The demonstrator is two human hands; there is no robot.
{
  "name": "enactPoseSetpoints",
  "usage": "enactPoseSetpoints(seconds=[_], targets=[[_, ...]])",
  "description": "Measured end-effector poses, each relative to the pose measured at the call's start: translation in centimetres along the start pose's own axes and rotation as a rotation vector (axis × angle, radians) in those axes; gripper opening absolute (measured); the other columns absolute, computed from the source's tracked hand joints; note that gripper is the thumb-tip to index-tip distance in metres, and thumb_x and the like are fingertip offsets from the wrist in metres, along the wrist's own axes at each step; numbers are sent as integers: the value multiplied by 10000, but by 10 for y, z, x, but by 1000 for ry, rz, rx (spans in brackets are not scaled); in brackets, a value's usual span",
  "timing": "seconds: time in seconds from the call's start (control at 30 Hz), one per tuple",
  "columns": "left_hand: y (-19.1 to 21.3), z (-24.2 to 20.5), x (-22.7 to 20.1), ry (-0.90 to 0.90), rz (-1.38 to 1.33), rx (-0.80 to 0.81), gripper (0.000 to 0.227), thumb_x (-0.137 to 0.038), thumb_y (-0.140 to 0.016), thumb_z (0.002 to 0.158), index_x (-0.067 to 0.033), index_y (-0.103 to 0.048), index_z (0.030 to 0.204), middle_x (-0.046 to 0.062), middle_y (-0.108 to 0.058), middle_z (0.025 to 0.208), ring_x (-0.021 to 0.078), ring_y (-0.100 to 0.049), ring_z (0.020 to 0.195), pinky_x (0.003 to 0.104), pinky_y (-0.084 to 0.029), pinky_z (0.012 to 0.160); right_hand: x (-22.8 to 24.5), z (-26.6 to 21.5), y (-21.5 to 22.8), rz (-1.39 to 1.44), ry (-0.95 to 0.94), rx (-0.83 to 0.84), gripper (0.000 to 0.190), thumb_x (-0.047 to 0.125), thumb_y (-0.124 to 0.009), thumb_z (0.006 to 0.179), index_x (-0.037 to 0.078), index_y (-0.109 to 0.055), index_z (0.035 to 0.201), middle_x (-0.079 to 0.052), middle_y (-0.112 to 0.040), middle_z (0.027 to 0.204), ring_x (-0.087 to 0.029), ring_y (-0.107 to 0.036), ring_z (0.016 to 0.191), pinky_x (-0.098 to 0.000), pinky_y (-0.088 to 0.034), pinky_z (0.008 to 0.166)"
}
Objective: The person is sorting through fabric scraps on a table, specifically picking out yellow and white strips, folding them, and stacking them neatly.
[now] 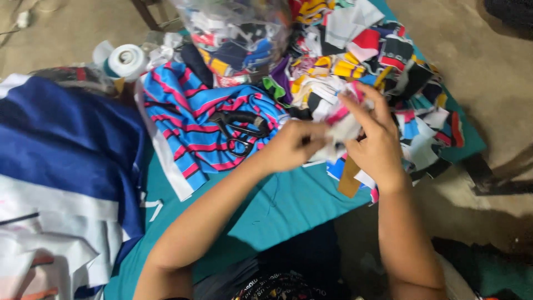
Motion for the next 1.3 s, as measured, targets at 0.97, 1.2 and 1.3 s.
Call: enactPoseSetpoints(seconds=[0.97,1.2,1.3], targets=[[146,-213,-96,172,-60,-274,646,-434,-618,991,-102,-464,1523,185,-718,1191,289,-666,1078,473,-553,936,224,1,-132,1469,71,731,247,91,-570,1010,-80,-697,885,-159,-703,650,-237,-762,614,-370,-650,509],[126,-209,-83,100,-270,-94,213,-167,-812,795,-23,-662,840,48,-580,654,125,-517,703,302,-475,590,214,-20,-143,1797,-154,782,328,94,-468,1039,-122,-623,848,-242,-612,576,-272,-686,480,-425,-571,353],[118,-201,-105,91,-215,-5,190,-96,-736,821,63,-655,884,185,-609,721,291,-547,709,410,-488,649,188,-40,-147,2043,-269,640,245,29,-439,995,-168,-585,980,-354,-577,527,-389,-668,437,-444,-589,395]])
Point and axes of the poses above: each hand's wrist, its own z-axis towards the middle knuckle, its own y-axis out of the back of the hand, x = y × z, the point moved 1 cm from there along z, towards the middle knuckle
